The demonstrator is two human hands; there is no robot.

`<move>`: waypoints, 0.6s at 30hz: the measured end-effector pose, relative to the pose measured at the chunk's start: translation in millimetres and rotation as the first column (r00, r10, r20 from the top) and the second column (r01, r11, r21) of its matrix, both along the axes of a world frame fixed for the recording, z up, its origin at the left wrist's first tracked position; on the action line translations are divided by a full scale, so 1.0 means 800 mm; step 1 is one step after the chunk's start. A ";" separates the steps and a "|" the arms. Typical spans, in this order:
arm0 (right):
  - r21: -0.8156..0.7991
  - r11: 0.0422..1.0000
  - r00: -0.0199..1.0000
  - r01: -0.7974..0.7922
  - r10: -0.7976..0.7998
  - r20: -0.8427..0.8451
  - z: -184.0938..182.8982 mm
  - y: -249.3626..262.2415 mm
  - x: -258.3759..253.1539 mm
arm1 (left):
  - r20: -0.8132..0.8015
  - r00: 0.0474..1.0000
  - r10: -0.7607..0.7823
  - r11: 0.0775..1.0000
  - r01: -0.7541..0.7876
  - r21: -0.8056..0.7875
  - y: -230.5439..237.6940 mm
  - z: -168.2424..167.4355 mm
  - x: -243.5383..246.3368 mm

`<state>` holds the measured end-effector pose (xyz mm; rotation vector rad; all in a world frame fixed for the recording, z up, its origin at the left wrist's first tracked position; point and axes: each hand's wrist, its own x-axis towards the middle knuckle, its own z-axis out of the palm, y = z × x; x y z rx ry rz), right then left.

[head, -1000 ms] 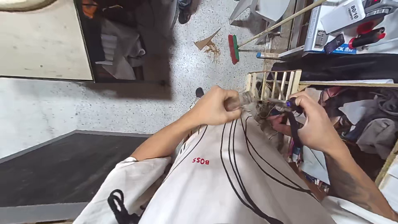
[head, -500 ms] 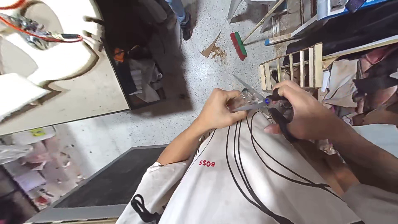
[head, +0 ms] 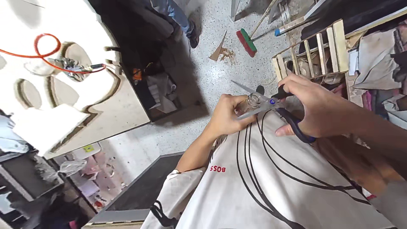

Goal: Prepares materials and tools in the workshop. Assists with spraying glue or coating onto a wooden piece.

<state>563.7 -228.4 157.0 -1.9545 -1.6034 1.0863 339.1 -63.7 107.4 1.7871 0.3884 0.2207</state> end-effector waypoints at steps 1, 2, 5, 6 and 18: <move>0.011 1.000 1.000 -0.001 0.001 -0.007 0.000 0.000 0.001 | 0.003 1.000 0.005 1.000 -0.005 0.002 0.001 0.001 0.000; 0.033 0.999 1.000 0.000 0.001 -0.005 0.000 0.001 0.002 | 0.000 1.000 0.006 1.000 -0.006 0.006 0.001 0.002 0.000; 0.129 0.991 1.000 -0.019 0.016 0.024 -0.005 0.003 0.002 | -0.019 1.000 -0.005 1.000 0.005 0.020 -0.001 0.004 0.003; 0.142 0.990 1.000 -0.014 0.010 0.028 -0.005 0.004 0.001 | -0.022 1.000 -0.004 1.000 0.005 0.030 -0.001 0.004 0.004; 0.099 0.995 0.998 0.006 -0.012 0.062 0.001 -0.006 -0.001 | -0.006 1.000 0.004 1.000 -0.004 -0.005 -0.006 0.003 0.000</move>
